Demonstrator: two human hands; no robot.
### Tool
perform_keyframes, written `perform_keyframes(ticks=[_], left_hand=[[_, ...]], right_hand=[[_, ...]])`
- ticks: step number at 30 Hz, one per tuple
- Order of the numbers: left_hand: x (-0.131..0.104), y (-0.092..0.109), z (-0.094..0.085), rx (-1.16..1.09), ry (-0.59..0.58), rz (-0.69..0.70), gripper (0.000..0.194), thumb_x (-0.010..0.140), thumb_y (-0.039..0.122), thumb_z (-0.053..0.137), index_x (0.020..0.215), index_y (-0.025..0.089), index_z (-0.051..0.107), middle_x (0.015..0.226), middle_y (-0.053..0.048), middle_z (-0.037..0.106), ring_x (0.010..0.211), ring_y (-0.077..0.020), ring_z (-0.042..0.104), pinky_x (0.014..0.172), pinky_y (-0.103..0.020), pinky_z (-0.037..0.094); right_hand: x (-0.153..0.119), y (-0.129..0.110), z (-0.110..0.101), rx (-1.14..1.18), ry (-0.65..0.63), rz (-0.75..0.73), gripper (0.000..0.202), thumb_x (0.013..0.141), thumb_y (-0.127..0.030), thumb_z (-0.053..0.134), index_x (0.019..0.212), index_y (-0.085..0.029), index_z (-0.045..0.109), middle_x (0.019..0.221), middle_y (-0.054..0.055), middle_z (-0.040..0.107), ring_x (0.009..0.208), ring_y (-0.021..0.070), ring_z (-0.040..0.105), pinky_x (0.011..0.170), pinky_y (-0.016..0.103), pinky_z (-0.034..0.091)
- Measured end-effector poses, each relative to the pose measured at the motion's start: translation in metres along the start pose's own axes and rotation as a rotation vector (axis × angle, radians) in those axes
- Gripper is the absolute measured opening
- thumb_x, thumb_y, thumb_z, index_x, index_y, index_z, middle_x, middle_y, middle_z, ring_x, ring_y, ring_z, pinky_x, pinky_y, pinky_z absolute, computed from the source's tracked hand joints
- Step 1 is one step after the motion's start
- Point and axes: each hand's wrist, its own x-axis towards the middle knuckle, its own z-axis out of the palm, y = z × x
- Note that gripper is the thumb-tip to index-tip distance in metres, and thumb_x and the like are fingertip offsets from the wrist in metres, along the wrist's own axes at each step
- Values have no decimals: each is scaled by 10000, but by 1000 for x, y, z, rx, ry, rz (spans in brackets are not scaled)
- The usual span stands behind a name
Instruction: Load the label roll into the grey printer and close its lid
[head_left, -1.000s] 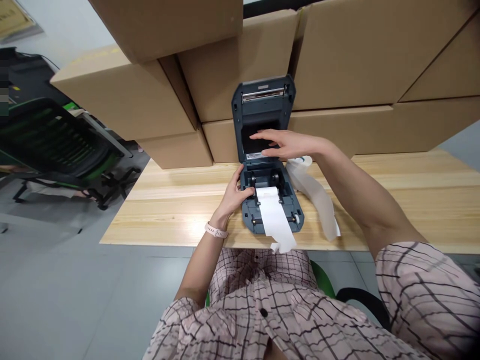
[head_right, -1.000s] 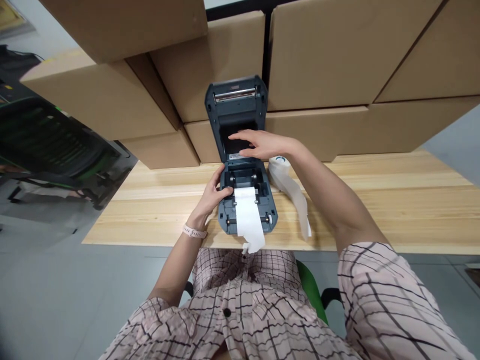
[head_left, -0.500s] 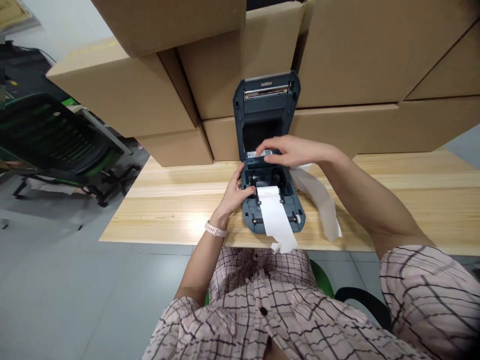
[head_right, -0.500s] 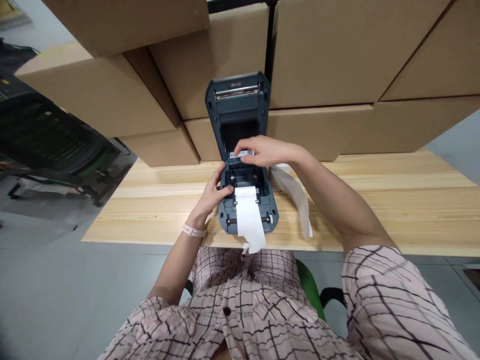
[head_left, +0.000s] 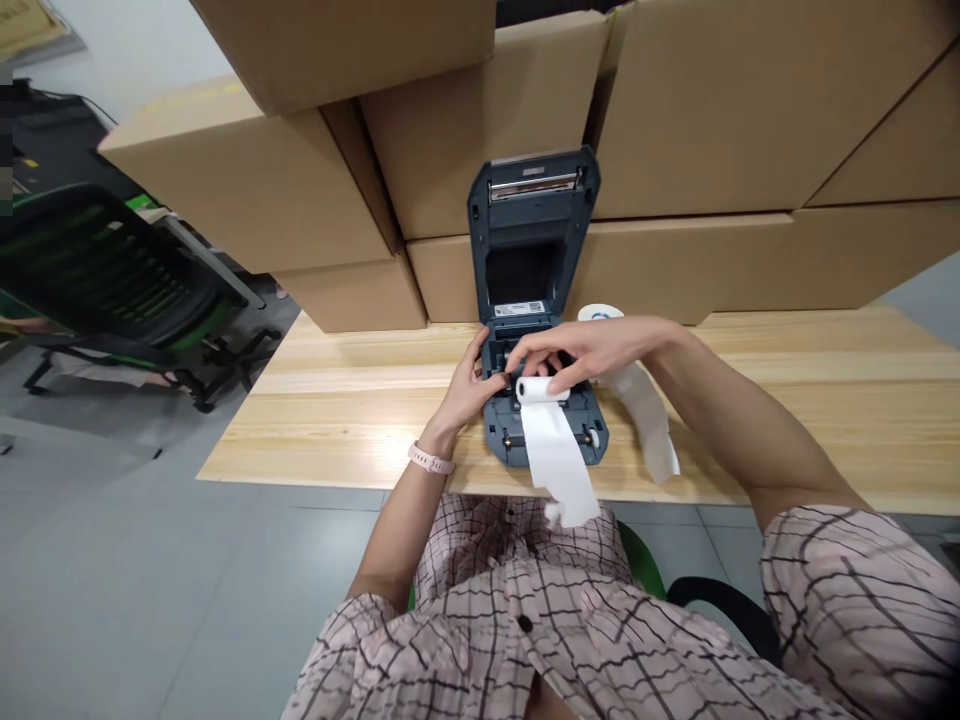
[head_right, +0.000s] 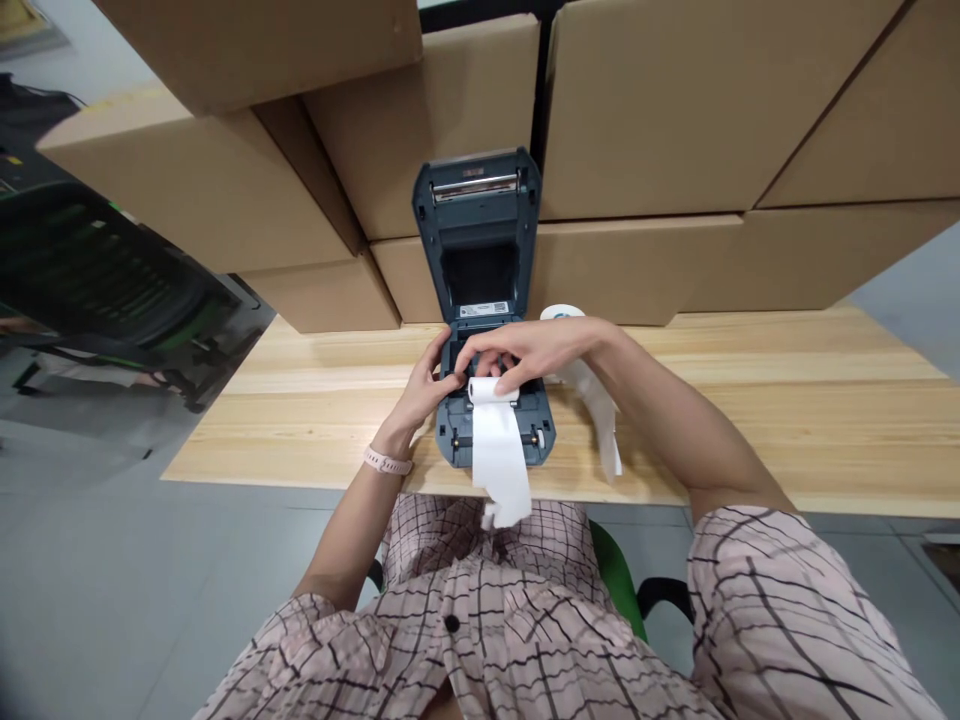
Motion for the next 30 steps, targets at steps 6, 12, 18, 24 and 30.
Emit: perform_keyframes(ticks=[6,12,18,24,30], left_hand=[[3,-5,0,47,3,38,961,716,337,814,1588,201,434,1572,-158,574,1439,-355,559,1217,-527,454],[6,-8,-3,94,-5,72,897,735,423,839,1535,212,492,1609,-144,540,1514,-361,490,1254,-483,423],[14,-15,-5,153,-14,132,859,731,497,878,1486,270,535,1560,-74,596,1560,-343,431,1284,-458,397],[16,-20,-9,165,-17,150,829,736,412,872,1490,282,552,1578,25,584,1578,-305,405,1316,-421,370],[17,-21,-9,149,-25,168,777,754,433,877,1460,310,578,1581,37,579,1601,-299,376,1318,-405,375]], right_hand=[[-6,3,45,-75,354,-47,344,1038,-409,556,1316,-224,642,1196,103,768,1065,222,716,934,393,553],[30,12,96,-212,838,5,295,1060,-329,477,1205,-210,706,1210,103,779,1114,245,714,1013,421,521],[21,23,88,-233,827,-78,273,1062,-317,480,1109,-191,718,1109,73,777,1053,216,704,969,369,506],[20,18,89,-305,733,-20,284,1084,-299,427,1127,-199,690,1130,59,732,1108,213,657,1031,393,478],[19,17,88,-345,701,11,295,1083,-280,410,1157,-189,680,1157,77,727,1157,232,644,1057,423,482]])
